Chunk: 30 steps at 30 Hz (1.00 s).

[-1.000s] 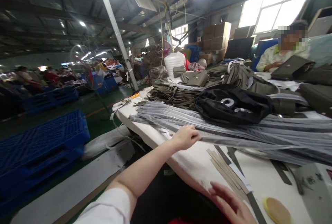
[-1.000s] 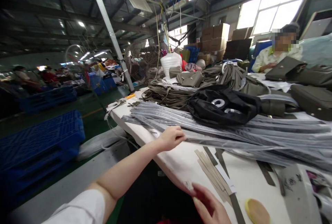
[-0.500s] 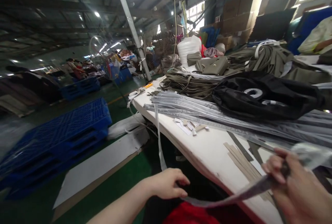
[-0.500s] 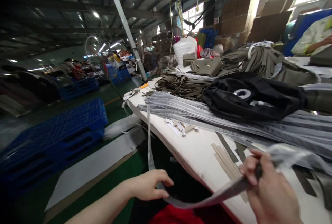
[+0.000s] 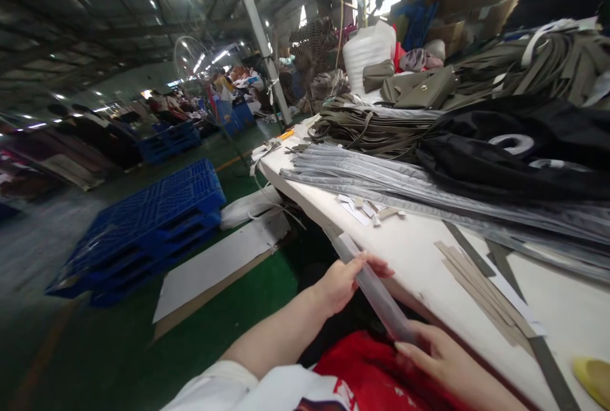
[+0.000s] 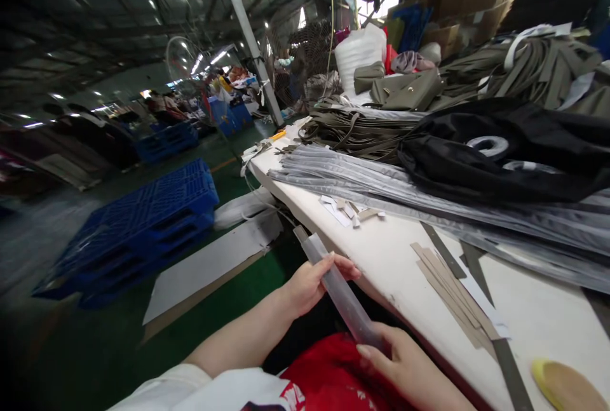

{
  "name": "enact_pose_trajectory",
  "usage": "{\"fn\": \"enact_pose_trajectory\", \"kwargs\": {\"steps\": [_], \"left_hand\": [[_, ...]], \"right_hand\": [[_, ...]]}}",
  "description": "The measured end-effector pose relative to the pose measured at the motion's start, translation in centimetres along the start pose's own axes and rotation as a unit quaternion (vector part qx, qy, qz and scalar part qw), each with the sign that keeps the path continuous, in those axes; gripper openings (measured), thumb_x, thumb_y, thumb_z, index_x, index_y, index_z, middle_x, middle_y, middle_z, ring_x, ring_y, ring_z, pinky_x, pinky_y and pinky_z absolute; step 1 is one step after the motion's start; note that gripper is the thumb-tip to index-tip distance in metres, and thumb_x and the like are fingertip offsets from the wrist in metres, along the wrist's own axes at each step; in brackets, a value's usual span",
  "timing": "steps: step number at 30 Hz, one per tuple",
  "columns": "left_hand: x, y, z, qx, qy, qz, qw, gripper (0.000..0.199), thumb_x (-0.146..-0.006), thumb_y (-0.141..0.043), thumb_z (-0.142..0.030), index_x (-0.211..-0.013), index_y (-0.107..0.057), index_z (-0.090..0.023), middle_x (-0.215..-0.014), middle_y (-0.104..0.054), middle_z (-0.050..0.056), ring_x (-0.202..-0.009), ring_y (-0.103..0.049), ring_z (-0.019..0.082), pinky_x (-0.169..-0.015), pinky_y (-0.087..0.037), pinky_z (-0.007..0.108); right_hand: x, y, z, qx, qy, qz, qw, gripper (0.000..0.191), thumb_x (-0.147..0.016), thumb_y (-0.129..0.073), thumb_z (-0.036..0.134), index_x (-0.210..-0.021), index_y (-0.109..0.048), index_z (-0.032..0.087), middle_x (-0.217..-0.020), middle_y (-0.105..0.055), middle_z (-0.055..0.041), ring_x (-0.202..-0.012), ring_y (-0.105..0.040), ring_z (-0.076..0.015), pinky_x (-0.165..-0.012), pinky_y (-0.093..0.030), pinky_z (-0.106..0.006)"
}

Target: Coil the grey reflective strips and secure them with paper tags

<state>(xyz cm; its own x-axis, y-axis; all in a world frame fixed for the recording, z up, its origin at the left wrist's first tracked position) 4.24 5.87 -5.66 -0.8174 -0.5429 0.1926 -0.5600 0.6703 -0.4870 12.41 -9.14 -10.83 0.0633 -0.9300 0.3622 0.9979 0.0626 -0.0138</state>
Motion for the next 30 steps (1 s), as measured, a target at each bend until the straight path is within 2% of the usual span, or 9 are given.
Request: {"fn": "enact_pose_trajectory", "kwargs": {"steps": [2,5,9,13,16,23,26,28,30], "left_hand": [[0.6,-1.1,1.5,-0.052,0.024,0.036,0.998,0.05,-0.088,-0.057,-0.055,-0.091,-0.073,-0.007,-0.1,-0.072,0.017,-0.097,-0.066,0.025,-0.09,-0.048,0.035],[0.9,-1.7,2.3,-0.059,0.042,0.059,0.996,0.052,-0.082,-0.063,-0.058,-0.096,-0.072,-0.009,-0.101,-0.072,0.016,-0.093,-0.067,0.024,-0.081,-0.051,0.032],[0.1,1.3,-0.2,-0.134,0.027,0.002,0.991,0.062,-0.08,-0.057,-0.068,-0.094,-0.071,-0.009,-0.088,-0.073,0.012,-0.072,-0.067,0.016,-0.066,-0.052,0.024],[0.3,4.0,-1.4,-0.339,0.168,0.101,0.92,0.072,-0.083,-0.044,-0.074,-0.077,-0.071,-0.008,-0.061,-0.068,0.007,-0.04,-0.052,0.008,-0.04,-0.038,0.019],[1.0,4.4,-1.9,-0.369,0.207,0.159,0.892,0.074,-0.087,-0.038,-0.073,-0.076,-0.072,-0.008,-0.057,-0.067,0.007,-0.04,-0.052,0.008,-0.04,-0.037,0.018],[0.9,4.6,-2.3,-0.339,0.204,0.184,0.9,0.07,-0.092,-0.035,-0.066,-0.085,-0.073,-0.007,-0.067,-0.07,0.009,-0.046,-0.054,0.008,-0.047,-0.042,0.018],[0.7,4.8,-2.3,-0.355,0.214,0.183,0.891,0.06,-0.088,-0.048,-0.064,-0.105,-0.069,-0.01,-0.086,-0.072,0.01,-0.057,-0.061,0.009,-0.054,-0.047,0.02],[0.6,4.7,-2.2,-0.378,0.219,0.17,0.883,0.059,-0.086,-0.054,-0.062,-0.118,-0.063,-0.014,-0.096,-0.071,0.009,-0.057,-0.061,0.009,-0.051,-0.045,0.019],[0.9,4.1,-1.7,-0.387,0.25,0.201,0.864,0.059,-0.088,-0.048,-0.063,-0.119,-0.062,-0.015,-0.092,-0.071,0.007,-0.047,-0.053,0.006,-0.042,-0.036,0.018]], "right_hand": [[-0.3,-0.3,0.8,-0.037,0.008,-0.006,0.999,0.052,-0.086,-0.053,0.063,-0.101,-0.06,0.015,-0.074,-0.066,-0.0038,-0.066,-0.06,-0.0179,-0.063,-0.048,-0.029],[-0.7,-0.4,1.3,-0.053,0.008,-0.034,0.998,0.055,-0.086,-0.047,0.069,-0.091,-0.058,0.015,-0.061,-0.056,0.0009,-0.051,-0.049,-0.012,-0.051,-0.04,-0.024],[-0.1,0.7,0.5,0.001,0.008,-0.076,0.997,0.053,-0.086,-0.05,0.067,-0.088,-0.062,0.015,-0.056,-0.047,0.0041,-0.049,-0.04,-0.0101,-0.046,-0.032,-0.022],[1.2,1.7,-0.1,0.022,-0.002,-0.083,0.996,0.051,-0.089,-0.047,0.062,-0.085,-0.066,0.015,-0.06,-0.051,0.0024,-0.053,-0.042,-0.0113,-0.05,-0.034,-0.023],[1.7,1.9,-0.1,0.017,-0.006,-0.079,0.997,0.053,-0.092,-0.043,0.062,-0.083,-0.067,0.015,-0.06,-0.052,0.0019,-0.055,-0.044,-0.0122,-0.053,-0.037,-0.024],[1.9,2.2,-0.2,0.016,-0.004,-0.07,0.997,0.053,-0.092,-0.043,0.061,-0.082,-0.067,0.015,-0.072,-0.06,-0.0021,-0.067,-0.051,-0.0166,-0.065,-0.043,-0.027],[2.1,2.3,-0.4,0.025,-0.012,-0.051,0.998,0.051,-0.092,-0.044,0.06,-0.077,-0.063,0.016,-0.071,-0.058,-0.0005,-0.067,-0.048,-0.0154,-0.062,-0.04,-0.025],[2.1,2.2,-0.6,0.036,-0.017,-0.038,0.998,0.049,-0.092,-0.044,0.06,-0.073,-0.058,0.017,-0.065,-0.051,0.0022,-0.062,-0.043,-0.0135,-0.058,-0.037,-0.024],[2.0,2.1,-0.6,0.046,-0.015,-0.033,0.998,0.049,-0.092,-0.044,0.06,-0.071,-0.055,0.018,-0.064,-0.048,0.0029,-0.062,-0.042,-0.0132,-0.057,-0.036,-0.024]]}}
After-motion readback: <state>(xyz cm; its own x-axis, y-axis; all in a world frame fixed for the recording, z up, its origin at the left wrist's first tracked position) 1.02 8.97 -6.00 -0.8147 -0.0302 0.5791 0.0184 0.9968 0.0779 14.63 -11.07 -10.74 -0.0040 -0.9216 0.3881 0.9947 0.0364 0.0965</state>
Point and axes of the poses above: each hand's wrist, its own x-axis away from the middle knuckle, its own y-axis out of the back of the hand, z = x × y, the point moved 5 cm from there along -x, towards the middle knuckle
